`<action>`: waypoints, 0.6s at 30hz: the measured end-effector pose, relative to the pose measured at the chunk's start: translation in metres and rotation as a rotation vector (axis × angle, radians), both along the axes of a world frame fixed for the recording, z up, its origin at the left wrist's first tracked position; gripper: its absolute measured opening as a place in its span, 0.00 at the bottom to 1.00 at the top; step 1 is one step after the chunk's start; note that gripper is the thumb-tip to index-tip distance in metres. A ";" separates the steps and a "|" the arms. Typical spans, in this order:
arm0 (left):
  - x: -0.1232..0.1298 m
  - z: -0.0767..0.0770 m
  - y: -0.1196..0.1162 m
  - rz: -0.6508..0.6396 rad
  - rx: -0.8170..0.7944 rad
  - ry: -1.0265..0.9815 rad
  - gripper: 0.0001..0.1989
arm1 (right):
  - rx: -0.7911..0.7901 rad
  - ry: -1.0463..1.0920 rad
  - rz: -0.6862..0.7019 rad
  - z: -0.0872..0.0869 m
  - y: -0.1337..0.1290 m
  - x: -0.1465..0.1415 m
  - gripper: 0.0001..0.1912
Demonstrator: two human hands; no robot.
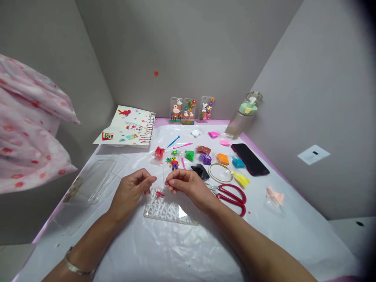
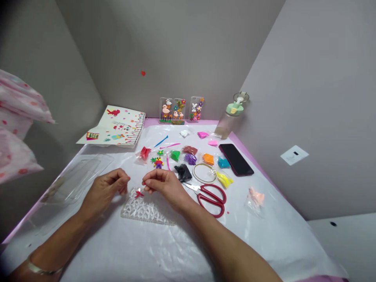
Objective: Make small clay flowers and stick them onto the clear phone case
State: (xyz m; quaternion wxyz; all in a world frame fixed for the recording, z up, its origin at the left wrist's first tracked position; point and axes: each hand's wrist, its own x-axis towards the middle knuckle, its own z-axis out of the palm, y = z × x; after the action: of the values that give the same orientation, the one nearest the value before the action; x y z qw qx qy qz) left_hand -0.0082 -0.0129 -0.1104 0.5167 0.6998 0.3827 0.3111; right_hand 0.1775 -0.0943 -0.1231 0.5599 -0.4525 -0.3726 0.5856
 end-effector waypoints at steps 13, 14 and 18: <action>-0.002 -0.005 0.001 -0.050 -0.050 -0.058 0.08 | 0.010 -0.009 0.001 -0.004 0.001 0.003 0.11; -0.003 -0.004 0.001 -0.054 -0.033 -0.032 0.10 | 0.010 -0.009 0.004 -0.004 0.001 0.002 0.11; -0.004 -0.002 0.002 -0.051 0.008 0.035 0.20 | 0.018 0.002 0.014 -0.004 0.000 0.002 0.11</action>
State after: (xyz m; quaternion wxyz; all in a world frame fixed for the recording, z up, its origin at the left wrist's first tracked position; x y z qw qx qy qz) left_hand -0.0121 -0.0107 -0.1123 0.5148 0.7168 0.3725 0.2871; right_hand 0.1797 -0.0941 -0.1270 0.5600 -0.4442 -0.3808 0.5865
